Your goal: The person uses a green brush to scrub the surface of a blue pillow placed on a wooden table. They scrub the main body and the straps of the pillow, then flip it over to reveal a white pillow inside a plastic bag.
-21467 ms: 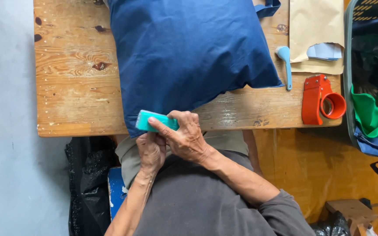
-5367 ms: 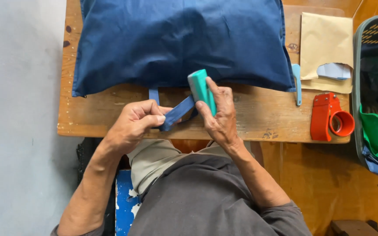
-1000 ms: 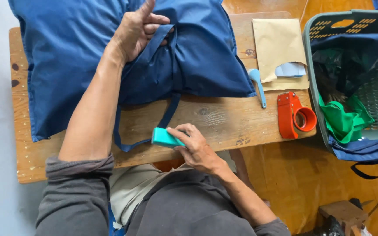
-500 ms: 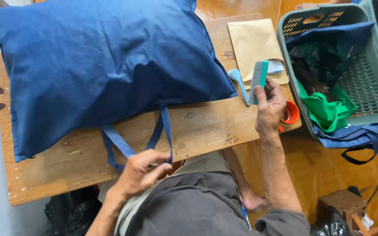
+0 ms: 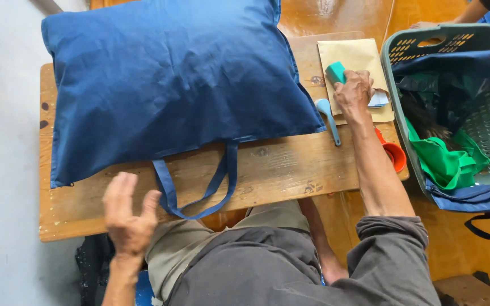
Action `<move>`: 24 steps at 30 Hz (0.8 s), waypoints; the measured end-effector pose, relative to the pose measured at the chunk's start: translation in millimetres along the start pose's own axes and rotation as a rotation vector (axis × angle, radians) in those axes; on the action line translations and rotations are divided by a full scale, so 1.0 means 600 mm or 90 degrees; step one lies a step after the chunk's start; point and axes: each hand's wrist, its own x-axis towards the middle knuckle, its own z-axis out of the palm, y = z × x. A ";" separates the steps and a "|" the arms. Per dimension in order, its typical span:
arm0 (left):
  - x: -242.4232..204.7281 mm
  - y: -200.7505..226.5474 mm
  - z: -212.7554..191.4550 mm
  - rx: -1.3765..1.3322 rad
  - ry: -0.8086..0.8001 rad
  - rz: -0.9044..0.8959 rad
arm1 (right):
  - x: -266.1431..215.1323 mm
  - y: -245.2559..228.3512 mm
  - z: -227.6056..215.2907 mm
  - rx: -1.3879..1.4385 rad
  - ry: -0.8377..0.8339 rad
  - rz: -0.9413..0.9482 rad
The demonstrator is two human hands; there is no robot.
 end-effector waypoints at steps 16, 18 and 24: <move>0.065 -0.237 0.065 -0.436 0.099 -0.443 | -0.155 -0.244 -0.061 0.346 -0.180 0.051; 0.068 -0.223 0.072 -0.321 0.223 -0.414 | -0.172 -0.237 -0.021 0.447 -0.036 0.011; 0.074 -0.193 0.065 0.038 0.221 -0.330 | -0.303 -0.288 -0.157 0.682 -0.559 0.123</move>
